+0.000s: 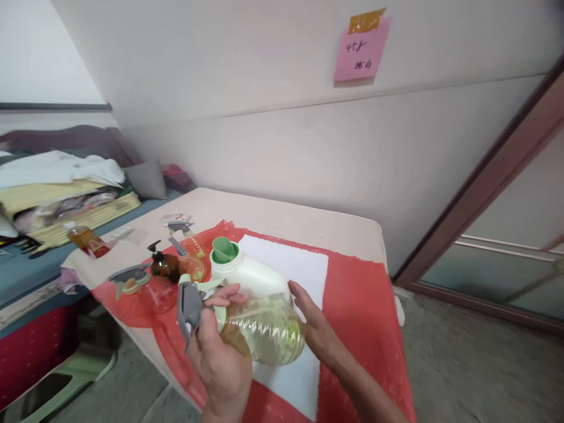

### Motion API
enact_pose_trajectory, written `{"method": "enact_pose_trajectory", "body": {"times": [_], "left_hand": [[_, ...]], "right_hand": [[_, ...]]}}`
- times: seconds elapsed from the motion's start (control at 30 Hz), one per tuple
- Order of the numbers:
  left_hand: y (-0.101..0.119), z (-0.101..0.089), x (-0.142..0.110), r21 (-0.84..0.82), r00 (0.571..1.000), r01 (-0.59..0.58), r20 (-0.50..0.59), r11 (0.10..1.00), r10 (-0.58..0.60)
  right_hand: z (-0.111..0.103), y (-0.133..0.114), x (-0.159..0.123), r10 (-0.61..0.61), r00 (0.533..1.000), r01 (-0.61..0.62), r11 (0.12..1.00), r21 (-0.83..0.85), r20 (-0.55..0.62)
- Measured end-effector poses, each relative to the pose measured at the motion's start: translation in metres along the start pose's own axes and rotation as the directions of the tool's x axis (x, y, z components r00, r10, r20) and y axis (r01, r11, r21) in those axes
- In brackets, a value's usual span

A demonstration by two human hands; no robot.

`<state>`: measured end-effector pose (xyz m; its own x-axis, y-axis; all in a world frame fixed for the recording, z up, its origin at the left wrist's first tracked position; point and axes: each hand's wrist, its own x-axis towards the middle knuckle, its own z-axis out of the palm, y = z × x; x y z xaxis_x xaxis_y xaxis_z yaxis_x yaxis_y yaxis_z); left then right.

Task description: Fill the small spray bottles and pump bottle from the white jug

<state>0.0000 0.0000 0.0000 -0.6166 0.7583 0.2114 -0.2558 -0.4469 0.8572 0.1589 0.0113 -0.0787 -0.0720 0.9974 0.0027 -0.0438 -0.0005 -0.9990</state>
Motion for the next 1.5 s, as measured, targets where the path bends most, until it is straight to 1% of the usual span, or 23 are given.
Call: {"method": "enact_pose_trajectory", "body": {"times": [0.07, 0.1, 0.2, 0.3, 0.37, 0.43, 0.5, 0.6, 0.73, 0.83, 0.93, 1.0, 1.1, 1.13, 1.17, 1.23, 1.27, 1.3, 1.33, 1.4, 1.43, 1.47, 1.5], "left_hand": [[-0.001, -0.003, -0.001, 0.024, 1.000, -0.012, 0.026, 1.000, 0.011], [-0.002, -0.005, -0.001, 0.053, 0.998, -0.034, 0.052, 0.998, 0.031], [-0.004, -0.009, -0.004, 0.082, 0.990, -0.083, 0.118, 0.993, 0.074], [-0.003, -0.007, -0.009, 0.027, 0.991, -0.070, 0.119, 0.997, 0.066], [-0.001, -0.004, -0.009, -0.015, 0.993, -0.045, 0.113, 0.999, 0.047], [0.000, -0.003, -0.007, -0.061, 0.994, -0.010, 0.105, 0.998, 0.016], [-0.002, -0.004, -0.002, -0.084, 0.996, 0.014, 0.086, 0.996, -0.007], [-0.007, -0.008, 0.006, -0.046, 0.999, 0.022, 0.043, 0.999, -0.020], [-0.016, -0.011, 0.010, 0.038, 0.997, 0.050, 0.053, 0.998, -0.052], [-0.017, -0.010, 0.011, 0.077, 0.995, 0.053, 0.086, 0.996, -0.059], [-0.015, -0.008, 0.013, 0.129, 0.990, 0.064, 0.117, 0.990, -0.080], [-0.015, -0.008, 0.015, 0.141, 0.987, 0.085, 0.125, 0.986, -0.103], [-0.015, -0.009, 0.019, 0.145, 0.980, 0.122, 0.140, 0.982, -0.143], [-0.015, -0.009, 0.020, 0.149, 0.978, 0.127, 0.148, 0.981, -0.149], [-0.016, -0.009, 0.020, 0.154, 0.976, 0.125, 0.156, 0.980, -0.149], [-0.017, -0.010, 0.020, 0.171, 0.972, 0.127, 0.176, 0.977, -0.157], [-0.019, -0.010, 0.020, 0.185, 0.968, 0.137, 0.185, 0.973, -0.171], [-0.021, -0.009, 0.019, 0.202, 0.962, 0.155, 0.193, 0.967, -0.195], [-0.024, -0.009, 0.019, 0.224, 0.953, 0.179, 0.201, 0.958, -0.225], [-0.030, -0.006, 0.017, 0.270, 0.932, 0.223, 0.222, 0.937, -0.286], [-0.033, -0.005, 0.017, 0.288, 0.922, 0.233, 0.237, 0.929, -0.305], [-0.035, -0.004, 0.016, 0.298, 0.915, 0.237, 0.252, 0.925, -0.316], [-0.038, -0.003, 0.015, 0.301, 0.909, 0.237, 0.268, 0.924, -0.320]], "right_hand": [[0.006, -0.003, 0.007, -0.050, 0.998, 0.050, 0.999, 0.014, 0.031], [0.009, -0.005, 0.011, -0.051, 0.998, 0.050, 0.998, 0.034, 0.033], [0.016, -0.009, 0.018, 0.009, 1.000, -0.009, 0.996, 0.092, 0.005], [0.020, -0.009, 0.022, 0.072, 0.997, -0.069, 0.987, 0.147, -0.015], [0.016, -0.009, 0.024, 0.088, 0.993, -0.072, 0.978, 0.193, -0.073], [0.006, -0.011, 0.027, 0.094, 0.982, -0.056, 0.974, 0.221, -0.162], [-0.007, -0.015, 0.033, 0.103, 0.960, -0.045, 0.974, 0.221, -0.259], [-0.023, -0.022, 0.046, 0.099, 0.919, -0.028, 0.982, 0.188, -0.381], [-0.030, -0.019, 0.062, 0.054, 0.893, -0.005, 0.994, 0.110, -0.447], [-0.028, -0.012, 0.068, 0.037, 0.880, -0.034, 0.999, 0.016, -0.474], [-0.027, -0.012, 0.064, 0.031, 0.876, -0.083, 0.993, -0.087, -0.481], [-0.027, -0.015, 0.055, 0.018, 0.877, -0.092, 0.987, -0.131, -0.480], [-0.024, -0.014, 0.029, -0.020, 0.862, -0.068, 0.986, -0.155, -0.506], [-0.021, -0.012, 0.019, -0.022, 0.855, -0.065, 0.987, -0.149, -0.519], [-0.017, -0.009, 0.009, -0.002, 0.858, -0.072, 0.990, -0.124, -0.514], [-0.006, -0.002, -0.009, 0.087, 0.897, -0.101, 0.995, -0.010, -0.434], [0.001, 0.000, -0.016, 0.161, 0.924, -0.143, 0.987, 0.076, -0.347], [0.009, 0.002, -0.021, 0.241, 0.939, -0.199, 0.963, 0.181, -0.246], [0.016, 0.002, -0.025, 0.310, 0.943, -0.264, 0.919, 0.292, -0.121], [0.027, -0.002, -0.030, 0.363, 0.925, -0.369, 0.800, 0.473, 0.109], [0.031, -0.005, -0.031, 0.359, 0.916, -0.398, 0.757, 0.518, 0.179], [0.033, -0.008, -0.031, 0.349, 0.914, -0.405, 0.739, 0.538, 0.208], [0.033, -0.011, -0.031, 0.339, 0.917, -0.398, 0.739, 0.543, 0.210]]}}
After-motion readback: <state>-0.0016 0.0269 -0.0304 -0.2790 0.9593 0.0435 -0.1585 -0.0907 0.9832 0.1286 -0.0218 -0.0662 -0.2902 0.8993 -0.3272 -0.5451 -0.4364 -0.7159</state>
